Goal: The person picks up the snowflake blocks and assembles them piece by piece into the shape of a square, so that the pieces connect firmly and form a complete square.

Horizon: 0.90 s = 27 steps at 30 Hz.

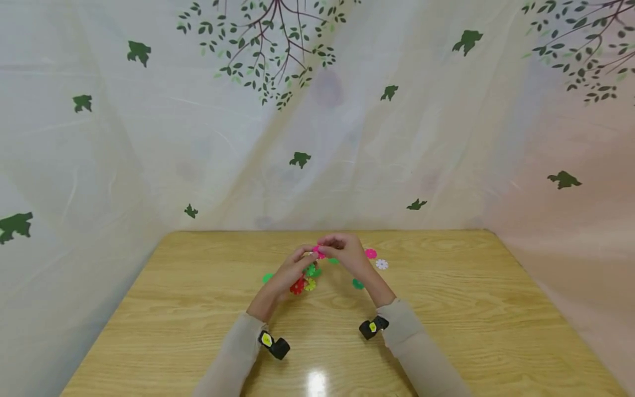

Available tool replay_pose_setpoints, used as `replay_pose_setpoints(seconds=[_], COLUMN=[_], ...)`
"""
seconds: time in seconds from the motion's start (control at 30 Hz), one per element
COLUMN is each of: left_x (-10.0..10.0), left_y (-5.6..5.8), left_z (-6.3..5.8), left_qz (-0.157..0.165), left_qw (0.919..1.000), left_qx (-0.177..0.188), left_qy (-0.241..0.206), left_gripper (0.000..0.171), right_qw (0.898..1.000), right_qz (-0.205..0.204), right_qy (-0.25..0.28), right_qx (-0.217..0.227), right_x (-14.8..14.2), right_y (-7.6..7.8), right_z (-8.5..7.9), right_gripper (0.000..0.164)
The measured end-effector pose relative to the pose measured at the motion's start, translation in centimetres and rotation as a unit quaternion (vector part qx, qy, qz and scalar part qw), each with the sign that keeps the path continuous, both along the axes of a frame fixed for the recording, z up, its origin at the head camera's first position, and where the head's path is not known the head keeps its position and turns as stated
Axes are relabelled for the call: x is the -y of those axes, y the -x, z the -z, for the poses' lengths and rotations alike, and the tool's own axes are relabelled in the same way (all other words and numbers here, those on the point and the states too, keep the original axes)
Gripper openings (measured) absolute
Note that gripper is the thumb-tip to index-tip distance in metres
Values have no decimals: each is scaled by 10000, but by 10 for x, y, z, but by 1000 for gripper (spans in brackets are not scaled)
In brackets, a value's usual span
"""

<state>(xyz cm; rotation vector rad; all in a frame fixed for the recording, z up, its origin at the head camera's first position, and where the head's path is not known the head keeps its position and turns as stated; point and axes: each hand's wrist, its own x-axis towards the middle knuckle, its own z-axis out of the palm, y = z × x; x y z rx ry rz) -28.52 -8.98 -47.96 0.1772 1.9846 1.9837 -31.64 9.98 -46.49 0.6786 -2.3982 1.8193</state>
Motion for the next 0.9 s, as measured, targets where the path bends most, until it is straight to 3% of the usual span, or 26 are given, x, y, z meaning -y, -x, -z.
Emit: replay_pose_setpoints(seconds=[0.17, 0.33, 0.63, 0.9], left_x=[8, 16, 23, 27], left_y=[3, 8, 14, 17], left_z=[0, -1, -1, 2], left_qz=[-733, -1331, -1440, -1431], left_qw=[9959, 9897, 9863, 9857], left_qx=[333, 367, 350, 388], left_qy=[-408, -388, -719, -805], left_gripper=[26, 21, 8, 7], right_qw=[9994, 9908, 9547, 9326], right_qz=[-183, -846, -1826, -1626], right_qy=[-265, -955, -2283, -3173], right_qx=[153, 461, 557, 561], right_x=[1, -1, 12, 30], right_y=[-1, 0, -3, -5], right_z=[1, 4, -1, 7], right_gripper=[21, 24, 21, 24])
